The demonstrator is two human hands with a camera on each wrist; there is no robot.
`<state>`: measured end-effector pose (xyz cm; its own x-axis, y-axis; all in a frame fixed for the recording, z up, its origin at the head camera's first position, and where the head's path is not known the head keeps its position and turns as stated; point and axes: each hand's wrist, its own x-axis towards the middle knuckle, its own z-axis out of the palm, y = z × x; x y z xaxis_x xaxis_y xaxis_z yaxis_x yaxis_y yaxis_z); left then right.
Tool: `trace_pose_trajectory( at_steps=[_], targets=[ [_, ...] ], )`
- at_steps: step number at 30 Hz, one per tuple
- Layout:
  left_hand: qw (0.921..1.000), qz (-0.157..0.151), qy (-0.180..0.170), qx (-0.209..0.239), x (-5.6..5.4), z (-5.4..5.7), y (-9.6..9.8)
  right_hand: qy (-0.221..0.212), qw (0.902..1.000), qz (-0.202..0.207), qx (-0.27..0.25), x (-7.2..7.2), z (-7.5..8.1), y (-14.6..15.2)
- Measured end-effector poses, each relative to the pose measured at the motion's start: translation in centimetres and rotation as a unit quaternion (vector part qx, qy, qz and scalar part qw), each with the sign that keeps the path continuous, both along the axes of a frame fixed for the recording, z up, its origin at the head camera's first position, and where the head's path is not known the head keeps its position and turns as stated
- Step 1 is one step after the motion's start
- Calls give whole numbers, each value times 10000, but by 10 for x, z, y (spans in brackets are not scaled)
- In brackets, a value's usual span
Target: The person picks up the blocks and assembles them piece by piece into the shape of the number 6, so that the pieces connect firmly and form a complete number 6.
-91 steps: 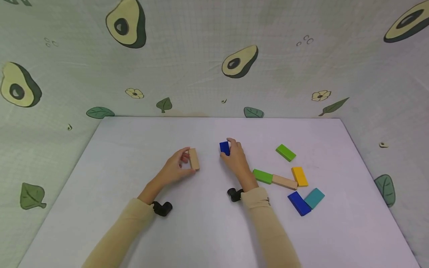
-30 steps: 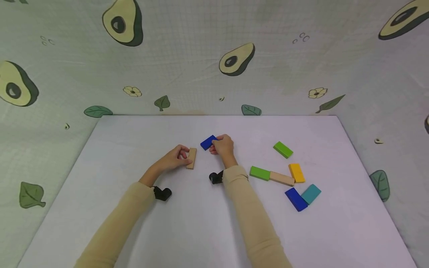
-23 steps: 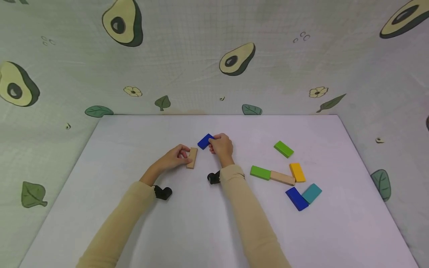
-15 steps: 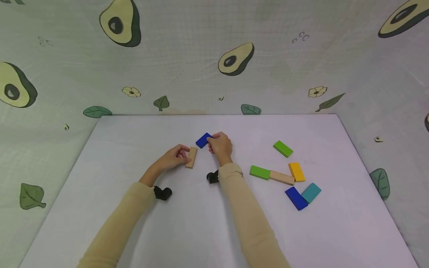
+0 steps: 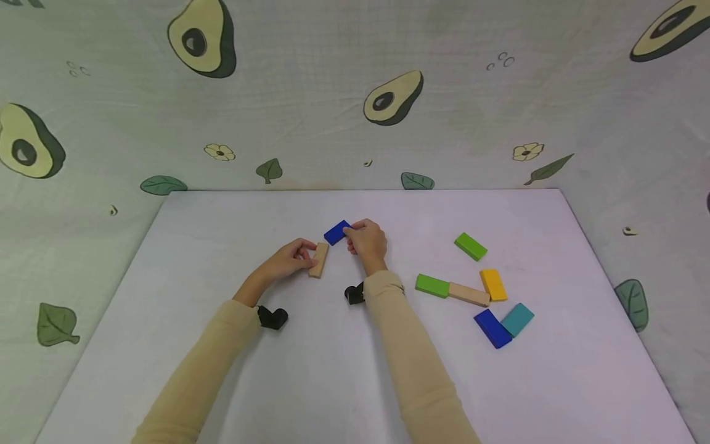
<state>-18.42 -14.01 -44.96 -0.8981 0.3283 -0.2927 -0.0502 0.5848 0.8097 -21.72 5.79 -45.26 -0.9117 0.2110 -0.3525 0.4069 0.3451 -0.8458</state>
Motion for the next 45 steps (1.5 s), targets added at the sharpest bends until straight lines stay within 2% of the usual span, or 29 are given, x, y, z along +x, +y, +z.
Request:
trace_pose_trajectory(
  at_steps=[10,18,28,45],
  targets=[
    [9996,154,-173,-163,-2,0,3,113,9998,44,150,0,-1,0],
    [9987,424,-170,-217,-1,2,5,175,9995,104,222,0,-1,-2],
    [9973,578,-225,-395,-2,2,9,218,9990,118,369,-1,-3,-1],
    [9963,587,-334,-531,-4,7,12,105,9995,97,266,-1,3,-1]
  ],
)
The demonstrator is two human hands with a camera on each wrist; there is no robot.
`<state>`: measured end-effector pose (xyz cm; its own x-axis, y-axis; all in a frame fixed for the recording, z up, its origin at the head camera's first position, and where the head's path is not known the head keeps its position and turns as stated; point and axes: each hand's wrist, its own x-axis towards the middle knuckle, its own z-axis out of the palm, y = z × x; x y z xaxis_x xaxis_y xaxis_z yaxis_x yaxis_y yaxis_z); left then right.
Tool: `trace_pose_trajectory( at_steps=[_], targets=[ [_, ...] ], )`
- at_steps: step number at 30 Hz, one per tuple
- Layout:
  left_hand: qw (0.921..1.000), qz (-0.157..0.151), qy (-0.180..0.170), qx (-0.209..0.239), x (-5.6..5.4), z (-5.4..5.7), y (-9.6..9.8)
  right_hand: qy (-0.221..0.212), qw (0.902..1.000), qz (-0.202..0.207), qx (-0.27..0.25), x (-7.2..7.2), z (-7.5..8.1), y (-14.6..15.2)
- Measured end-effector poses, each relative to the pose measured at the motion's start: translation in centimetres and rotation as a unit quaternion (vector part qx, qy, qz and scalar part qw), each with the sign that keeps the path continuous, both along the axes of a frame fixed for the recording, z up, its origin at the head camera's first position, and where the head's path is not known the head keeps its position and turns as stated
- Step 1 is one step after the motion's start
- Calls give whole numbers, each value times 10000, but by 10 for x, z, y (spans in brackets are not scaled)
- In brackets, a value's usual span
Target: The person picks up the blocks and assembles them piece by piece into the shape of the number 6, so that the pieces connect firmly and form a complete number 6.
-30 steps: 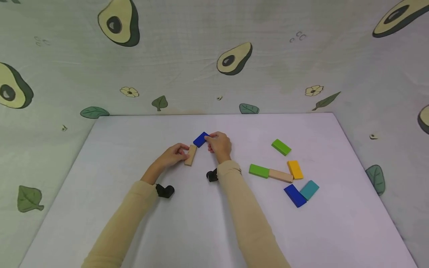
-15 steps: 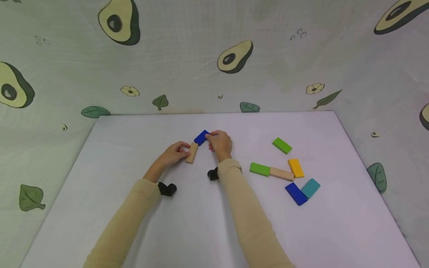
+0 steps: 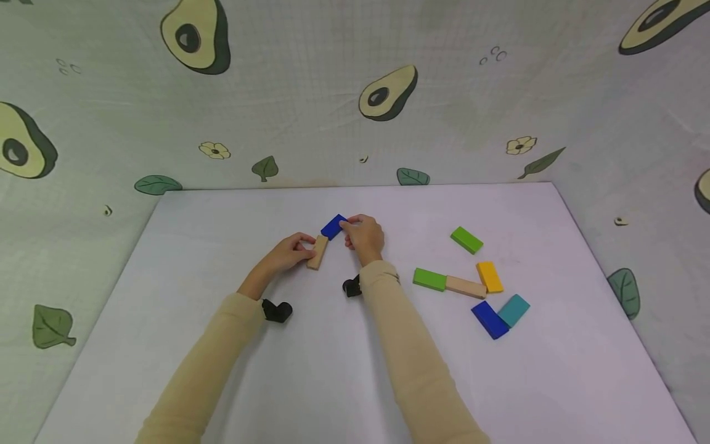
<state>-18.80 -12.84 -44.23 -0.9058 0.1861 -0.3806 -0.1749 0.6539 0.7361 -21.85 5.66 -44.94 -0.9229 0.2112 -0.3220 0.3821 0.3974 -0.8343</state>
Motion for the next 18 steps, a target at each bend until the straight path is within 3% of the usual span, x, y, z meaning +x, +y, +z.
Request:
trace_pose_trajectory(
  at_steps=[9,18],
  targets=[
    [9998,161,37,91,-1,-1,1,-142,9991,-128,-386,-1,-3,3],
    [9991,393,-67,175,-1,0,2,126,9927,-246,-1171,11,-3,7]
  ],
)
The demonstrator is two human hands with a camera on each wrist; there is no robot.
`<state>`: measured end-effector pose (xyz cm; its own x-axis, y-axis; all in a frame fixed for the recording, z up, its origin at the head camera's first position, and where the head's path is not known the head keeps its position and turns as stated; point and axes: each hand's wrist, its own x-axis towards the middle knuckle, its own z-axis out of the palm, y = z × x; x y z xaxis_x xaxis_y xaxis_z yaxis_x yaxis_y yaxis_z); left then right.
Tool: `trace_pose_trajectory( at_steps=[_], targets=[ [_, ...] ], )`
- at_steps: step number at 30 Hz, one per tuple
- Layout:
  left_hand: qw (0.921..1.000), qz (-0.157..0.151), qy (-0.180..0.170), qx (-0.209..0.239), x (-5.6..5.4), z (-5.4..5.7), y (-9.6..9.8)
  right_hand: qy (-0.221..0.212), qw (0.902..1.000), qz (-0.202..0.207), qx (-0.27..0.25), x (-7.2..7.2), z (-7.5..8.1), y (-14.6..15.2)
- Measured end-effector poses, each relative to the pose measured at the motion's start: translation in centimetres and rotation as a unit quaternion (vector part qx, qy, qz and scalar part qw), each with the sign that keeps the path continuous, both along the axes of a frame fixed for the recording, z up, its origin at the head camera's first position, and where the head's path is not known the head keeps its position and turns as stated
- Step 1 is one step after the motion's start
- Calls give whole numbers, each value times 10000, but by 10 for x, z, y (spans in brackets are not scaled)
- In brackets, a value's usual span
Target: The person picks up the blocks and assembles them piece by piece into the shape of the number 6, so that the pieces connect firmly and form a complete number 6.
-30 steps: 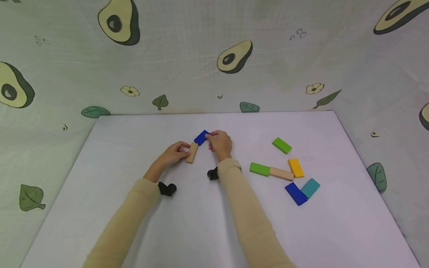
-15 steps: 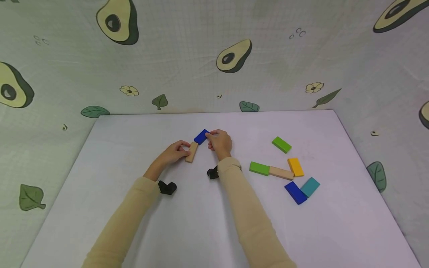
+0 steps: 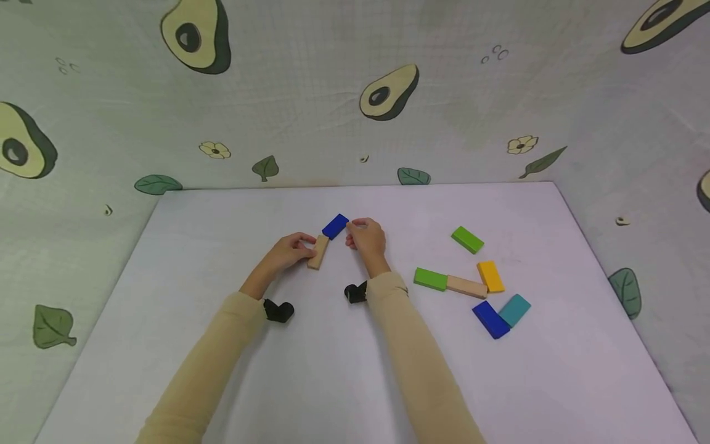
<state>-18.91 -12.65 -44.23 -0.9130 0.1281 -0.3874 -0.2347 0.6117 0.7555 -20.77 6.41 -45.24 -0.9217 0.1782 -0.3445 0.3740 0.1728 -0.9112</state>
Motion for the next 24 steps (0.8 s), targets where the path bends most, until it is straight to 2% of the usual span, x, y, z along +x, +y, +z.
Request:
trace_pose_trajectory(
  at_steps=[3,6,9,14,19,24],
  targets=[
    [10000,26,-39,55,0,-2,1,-209,9988,159,-412,6,5,5],
    [9999,85,-43,136,-1,-3,1,-374,9964,453,-611,14,12,9],
    [9998,140,-17,160,-2,-4,0,-353,9942,680,-761,25,16,13],
    [9999,109,-61,118,0,-3,0,-116,9913,680,-1124,50,22,25],
    [9999,87,-86,64,-1,-1,0,314,9924,775,-905,73,33,41],
    [9998,100,-145,54,-3,-1,-1,570,9947,715,-470,92,43,56]
  ],
)
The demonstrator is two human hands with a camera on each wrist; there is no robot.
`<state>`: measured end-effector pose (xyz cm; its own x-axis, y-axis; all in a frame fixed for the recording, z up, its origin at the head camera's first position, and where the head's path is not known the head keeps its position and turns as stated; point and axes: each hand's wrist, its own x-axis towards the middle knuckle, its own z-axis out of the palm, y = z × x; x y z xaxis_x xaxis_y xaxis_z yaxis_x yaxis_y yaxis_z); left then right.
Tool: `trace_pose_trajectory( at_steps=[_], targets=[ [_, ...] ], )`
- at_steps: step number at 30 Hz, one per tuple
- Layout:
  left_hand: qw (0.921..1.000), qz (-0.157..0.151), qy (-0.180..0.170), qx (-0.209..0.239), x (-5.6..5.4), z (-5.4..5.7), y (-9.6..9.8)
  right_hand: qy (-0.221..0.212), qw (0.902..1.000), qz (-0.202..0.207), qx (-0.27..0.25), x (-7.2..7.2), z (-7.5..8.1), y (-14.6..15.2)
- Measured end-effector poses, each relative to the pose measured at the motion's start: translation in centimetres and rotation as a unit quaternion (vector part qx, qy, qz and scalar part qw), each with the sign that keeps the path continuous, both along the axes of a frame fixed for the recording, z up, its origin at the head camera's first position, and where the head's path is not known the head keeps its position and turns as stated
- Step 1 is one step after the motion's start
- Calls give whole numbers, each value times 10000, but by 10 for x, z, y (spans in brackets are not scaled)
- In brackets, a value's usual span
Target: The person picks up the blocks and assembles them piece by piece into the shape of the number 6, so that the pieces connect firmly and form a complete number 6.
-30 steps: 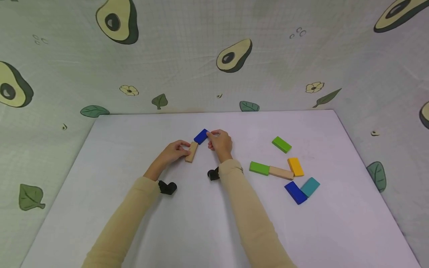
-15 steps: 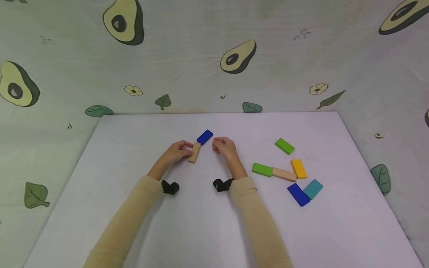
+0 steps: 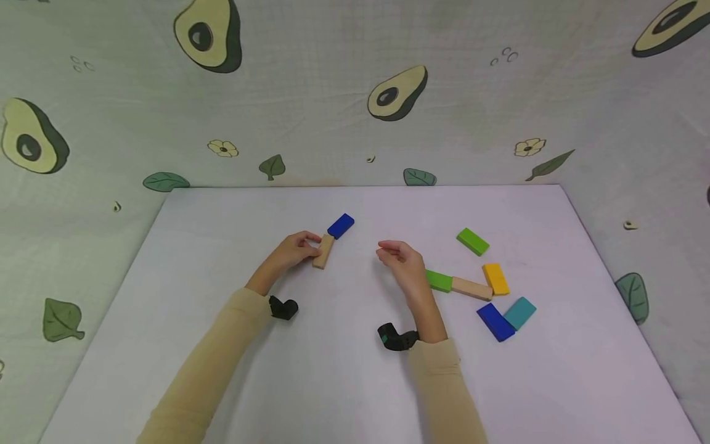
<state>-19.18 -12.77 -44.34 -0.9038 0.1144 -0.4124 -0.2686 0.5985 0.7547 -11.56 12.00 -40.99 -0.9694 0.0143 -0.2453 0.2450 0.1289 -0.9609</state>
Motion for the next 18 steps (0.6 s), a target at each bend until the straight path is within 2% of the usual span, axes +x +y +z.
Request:
trace_pose_trajectory(
  at_steps=[5,10,18],
  targets=[
    [10000,-4,15,-31,0,0,0,145,9989,-339,304,13,5,12],
    [10000,-31,16,-18,-1,-2,-2,298,9952,-797,487,22,1,25],
    [10000,-17,-68,18,-1,-2,-1,273,9825,-1204,1397,34,-4,44]
  ],
)
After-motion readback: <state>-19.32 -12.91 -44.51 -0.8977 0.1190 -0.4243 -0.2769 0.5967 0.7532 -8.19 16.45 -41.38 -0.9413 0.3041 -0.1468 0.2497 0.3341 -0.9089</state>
